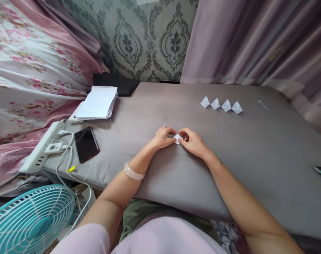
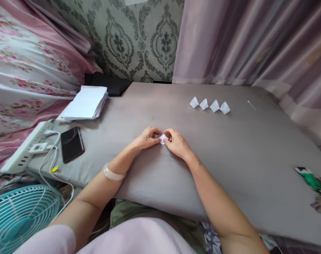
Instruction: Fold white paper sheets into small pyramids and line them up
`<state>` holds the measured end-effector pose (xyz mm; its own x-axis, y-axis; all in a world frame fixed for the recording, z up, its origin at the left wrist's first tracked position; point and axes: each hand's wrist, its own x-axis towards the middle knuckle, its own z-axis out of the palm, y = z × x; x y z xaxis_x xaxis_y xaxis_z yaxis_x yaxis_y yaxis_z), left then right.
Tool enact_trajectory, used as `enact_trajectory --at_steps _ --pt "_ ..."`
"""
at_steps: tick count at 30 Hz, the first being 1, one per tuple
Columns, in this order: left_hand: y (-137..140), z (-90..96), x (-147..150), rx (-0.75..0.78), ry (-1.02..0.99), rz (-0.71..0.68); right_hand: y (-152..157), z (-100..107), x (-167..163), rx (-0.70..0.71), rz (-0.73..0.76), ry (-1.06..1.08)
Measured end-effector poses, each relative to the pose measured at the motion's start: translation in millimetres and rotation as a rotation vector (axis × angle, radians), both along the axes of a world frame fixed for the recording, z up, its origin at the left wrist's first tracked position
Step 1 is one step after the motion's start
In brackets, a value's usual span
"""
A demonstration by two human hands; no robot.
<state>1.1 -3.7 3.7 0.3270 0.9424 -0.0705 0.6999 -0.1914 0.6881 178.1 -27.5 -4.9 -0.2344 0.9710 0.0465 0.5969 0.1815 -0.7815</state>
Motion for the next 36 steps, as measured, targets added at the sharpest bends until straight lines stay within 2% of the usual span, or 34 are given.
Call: enact_trajectory --at_steps 3,7,9,14,20,25,28,32,36 --pt "-2 0.2 -4 -0.053 -0.071 -0.015 -4 3 -3 -0.043 -0.012 0.088" --pt "-4 4.3 -10 -0.292 -0.283 -0.062 -9 5 -5 -0.006 0.009 0.156" --pt "-5 7.7 -12 -0.298 -0.375 -0.094 -10 6 -3 0.024 0.005 0.147" --pt "-7 11.9 -10 -0.094 -0.376 -0.137 -10 11 5 0.159 0.012 0.019" --pt "-5 -0.8 -4 0.238 -0.241 -0.158 -8 10 11 0.272 0.031 -0.092" --pt "3 -6.3 -1 0.633 -0.072 -0.332 -6 5 12 0.475 -0.006 -0.299" --pt "9 -5.4 1 0.804 0.107 -0.412 -4 2 11 0.597 -0.017 -0.466" --pt "18 -6.2 4 0.906 0.307 -0.508 0 2 8 0.624 -0.008 -0.619" --pt "23 -9.1 7 0.874 0.39 -0.558 1 2 3 0.561 -0.02 -0.712"
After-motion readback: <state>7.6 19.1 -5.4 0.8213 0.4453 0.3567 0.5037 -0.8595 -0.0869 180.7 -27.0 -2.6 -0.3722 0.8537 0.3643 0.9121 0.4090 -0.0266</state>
